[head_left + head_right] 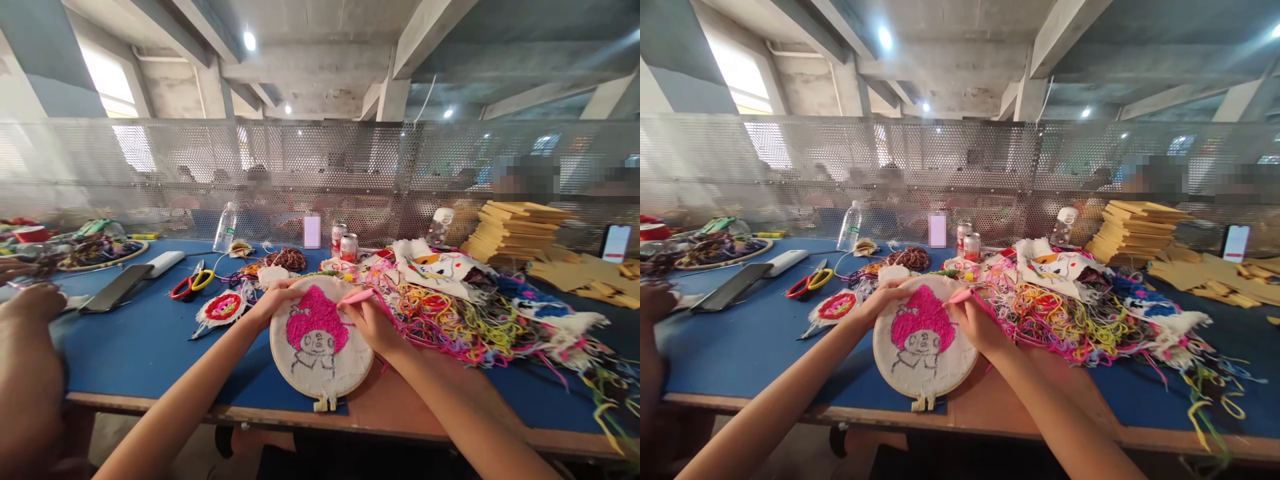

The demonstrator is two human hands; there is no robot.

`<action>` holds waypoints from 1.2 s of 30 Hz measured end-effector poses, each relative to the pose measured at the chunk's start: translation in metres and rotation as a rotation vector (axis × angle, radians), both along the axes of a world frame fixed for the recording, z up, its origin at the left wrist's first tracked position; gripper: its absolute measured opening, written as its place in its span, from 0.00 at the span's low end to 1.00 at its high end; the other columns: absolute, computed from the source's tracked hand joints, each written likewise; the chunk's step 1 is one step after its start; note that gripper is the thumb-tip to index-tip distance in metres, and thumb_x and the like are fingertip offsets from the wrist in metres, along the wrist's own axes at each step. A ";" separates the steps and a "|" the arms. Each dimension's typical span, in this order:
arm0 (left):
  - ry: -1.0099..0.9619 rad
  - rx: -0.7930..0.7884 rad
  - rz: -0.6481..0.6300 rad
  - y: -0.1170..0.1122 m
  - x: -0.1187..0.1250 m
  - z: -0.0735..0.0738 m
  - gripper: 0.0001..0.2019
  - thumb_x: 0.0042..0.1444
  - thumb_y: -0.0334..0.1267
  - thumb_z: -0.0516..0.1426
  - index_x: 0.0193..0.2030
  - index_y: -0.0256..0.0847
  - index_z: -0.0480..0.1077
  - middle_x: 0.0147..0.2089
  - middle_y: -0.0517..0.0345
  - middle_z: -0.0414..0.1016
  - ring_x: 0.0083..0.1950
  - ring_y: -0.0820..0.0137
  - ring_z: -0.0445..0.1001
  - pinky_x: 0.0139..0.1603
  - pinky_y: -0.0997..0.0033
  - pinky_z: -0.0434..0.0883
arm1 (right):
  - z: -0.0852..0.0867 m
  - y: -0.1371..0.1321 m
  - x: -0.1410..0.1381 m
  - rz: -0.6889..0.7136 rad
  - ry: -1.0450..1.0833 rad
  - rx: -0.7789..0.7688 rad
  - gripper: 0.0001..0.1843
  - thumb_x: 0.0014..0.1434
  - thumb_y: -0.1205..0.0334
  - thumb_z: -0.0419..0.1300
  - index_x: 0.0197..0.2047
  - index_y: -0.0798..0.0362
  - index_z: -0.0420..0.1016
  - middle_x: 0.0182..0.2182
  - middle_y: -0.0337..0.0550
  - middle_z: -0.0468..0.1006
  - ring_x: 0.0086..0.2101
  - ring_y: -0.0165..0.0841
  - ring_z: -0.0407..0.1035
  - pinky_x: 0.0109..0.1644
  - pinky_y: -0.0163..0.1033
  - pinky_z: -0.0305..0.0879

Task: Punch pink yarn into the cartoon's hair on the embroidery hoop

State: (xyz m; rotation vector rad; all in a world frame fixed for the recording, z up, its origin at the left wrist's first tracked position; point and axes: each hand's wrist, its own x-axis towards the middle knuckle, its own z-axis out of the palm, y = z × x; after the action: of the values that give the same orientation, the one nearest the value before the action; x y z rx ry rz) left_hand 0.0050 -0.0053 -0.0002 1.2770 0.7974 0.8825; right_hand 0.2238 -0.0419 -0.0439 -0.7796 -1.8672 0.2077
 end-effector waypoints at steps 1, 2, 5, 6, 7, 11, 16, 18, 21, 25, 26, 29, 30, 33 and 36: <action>0.003 0.001 0.000 0.000 0.000 0.000 0.22 0.41 0.35 0.63 0.46 0.35 0.73 0.26 0.58 0.75 0.23 0.73 0.70 0.23 0.78 0.64 | -0.001 0.000 0.000 0.005 0.012 0.006 0.03 0.63 0.61 0.51 0.37 0.50 0.62 0.32 0.41 0.69 0.32 0.31 0.69 0.36 0.37 0.68; 0.005 0.001 -0.004 0.001 -0.001 0.000 0.21 0.41 0.35 0.63 0.46 0.35 0.73 0.26 0.58 0.75 0.22 0.73 0.70 0.23 0.78 0.64 | -0.001 0.000 0.001 0.007 0.020 0.012 0.03 0.63 0.60 0.51 0.37 0.50 0.62 0.33 0.41 0.69 0.32 0.31 0.69 0.36 0.38 0.68; 0.008 -0.002 -0.019 0.002 -0.001 -0.001 0.19 0.41 0.36 0.63 0.43 0.34 0.74 0.25 0.58 0.74 0.22 0.74 0.69 0.22 0.78 0.63 | -0.002 0.000 0.001 0.005 0.030 0.014 0.05 0.63 0.59 0.50 0.38 0.50 0.63 0.33 0.43 0.69 0.33 0.32 0.69 0.36 0.39 0.69; 0.008 -0.002 -0.019 0.002 -0.002 -0.001 0.18 0.41 0.36 0.63 0.41 0.33 0.74 0.25 0.58 0.74 0.22 0.74 0.68 0.22 0.79 0.63 | -0.002 0.000 0.002 0.004 0.033 0.009 0.05 0.64 0.59 0.49 0.38 0.50 0.63 0.33 0.43 0.69 0.33 0.33 0.69 0.35 0.39 0.69; 0.008 -0.002 -0.017 0.002 -0.002 -0.001 0.17 0.41 0.36 0.63 0.40 0.33 0.75 0.25 0.58 0.73 0.22 0.74 0.68 0.22 0.79 0.62 | -0.002 -0.001 0.002 0.005 0.038 0.003 0.05 0.64 0.59 0.49 0.38 0.50 0.63 0.33 0.44 0.69 0.34 0.33 0.69 0.35 0.39 0.69; 0.004 -0.003 -0.013 0.002 -0.001 0.000 0.17 0.40 0.36 0.63 0.40 0.33 0.75 0.25 0.58 0.73 0.23 0.73 0.68 0.23 0.78 0.63 | -0.001 -0.002 0.002 0.011 0.058 0.005 0.06 0.64 0.58 0.49 0.37 0.50 0.62 0.34 0.44 0.70 0.34 0.33 0.69 0.33 0.39 0.70; 0.012 -0.002 -0.019 0.001 -0.001 0.000 0.19 0.40 0.36 0.63 0.42 0.34 0.75 0.26 0.58 0.74 0.23 0.73 0.68 0.24 0.77 0.63 | 0.001 -0.003 0.002 -0.002 0.051 0.039 0.07 0.64 0.57 0.48 0.36 0.50 0.62 0.33 0.44 0.70 0.33 0.33 0.69 0.34 0.40 0.70; 0.016 0.001 -0.024 0.001 -0.002 0.000 0.19 0.40 0.36 0.63 0.42 0.35 0.75 0.25 0.58 0.73 0.23 0.73 0.68 0.24 0.77 0.63 | 0.003 -0.004 0.001 -0.002 0.046 0.042 0.07 0.64 0.57 0.48 0.37 0.50 0.62 0.33 0.44 0.70 0.33 0.33 0.69 0.35 0.40 0.70; 0.029 0.011 -0.018 0.001 -0.002 0.000 0.18 0.40 0.37 0.62 0.42 0.35 0.75 0.25 0.59 0.73 0.22 0.73 0.68 0.23 0.77 0.62 | 0.003 -0.005 0.001 -0.009 0.028 0.020 0.07 0.64 0.57 0.49 0.37 0.50 0.62 0.32 0.43 0.70 0.33 0.33 0.69 0.35 0.40 0.69; 0.030 0.011 -0.012 0.001 -0.001 0.001 0.18 0.40 0.37 0.62 0.41 0.34 0.75 0.25 0.58 0.73 0.22 0.73 0.68 0.23 0.77 0.62 | 0.001 -0.003 0.000 0.011 0.030 0.022 0.06 0.64 0.58 0.50 0.37 0.50 0.62 0.32 0.42 0.69 0.33 0.32 0.69 0.36 0.40 0.69; 0.025 0.007 -0.012 0.001 -0.001 0.001 0.18 0.40 0.37 0.62 0.41 0.34 0.75 0.25 0.58 0.74 0.23 0.73 0.68 0.24 0.77 0.62 | 0.000 -0.002 0.000 0.019 0.036 0.025 0.06 0.63 0.58 0.50 0.36 0.50 0.62 0.32 0.42 0.69 0.33 0.32 0.69 0.37 0.40 0.69; 0.014 0.006 -0.017 0.001 -0.001 0.001 0.18 0.40 0.36 0.62 0.41 0.34 0.75 0.26 0.58 0.74 0.23 0.73 0.69 0.24 0.77 0.63 | -0.002 -0.001 -0.001 0.025 0.046 0.018 0.06 0.63 0.57 0.50 0.36 0.50 0.62 0.32 0.42 0.69 0.33 0.32 0.69 0.37 0.40 0.69; 0.014 0.013 -0.021 0.001 -0.001 0.001 0.18 0.41 0.36 0.62 0.41 0.34 0.75 0.25 0.58 0.74 0.23 0.73 0.68 0.23 0.77 0.62 | -0.002 0.000 -0.001 0.025 0.043 0.007 0.07 0.63 0.57 0.50 0.36 0.50 0.62 0.32 0.42 0.69 0.33 0.32 0.69 0.37 0.40 0.69; 0.016 0.030 -0.033 0.000 -0.001 0.001 0.18 0.41 0.36 0.62 0.42 0.34 0.74 0.24 0.59 0.73 0.22 0.74 0.68 0.22 0.78 0.62 | -0.003 0.000 -0.002 0.026 0.022 -0.032 0.08 0.63 0.56 0.51 0.35 0.50 0.63 0.31 0.41 0.69 0.32 0.32 0.69 0.37 0.39 0.68; 0.015 0.037 -0.030 0.000 -0.002 0.002 0.21 0.42 0.36 0.62 0.46 0.35 0.73 0.27 0.58 0.75 0.22 0.73 0.69 0.23 0.77 0.63 | -0.002 0.000 -0.005 -0.025 -0.052 -0.055 0.08 0.62 0.56 0.52 0.33 0.50 0.65 0.30 0.40 0.70 0.30 0.32 0.69 0.37 0.39 0.67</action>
State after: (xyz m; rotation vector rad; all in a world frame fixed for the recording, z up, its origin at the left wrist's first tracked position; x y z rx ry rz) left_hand 0.0034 -0.0056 0.0013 1.3260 0.7756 0.8678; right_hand 0.2189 -0.0421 -0.0455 -0.8526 -1.9062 0.2251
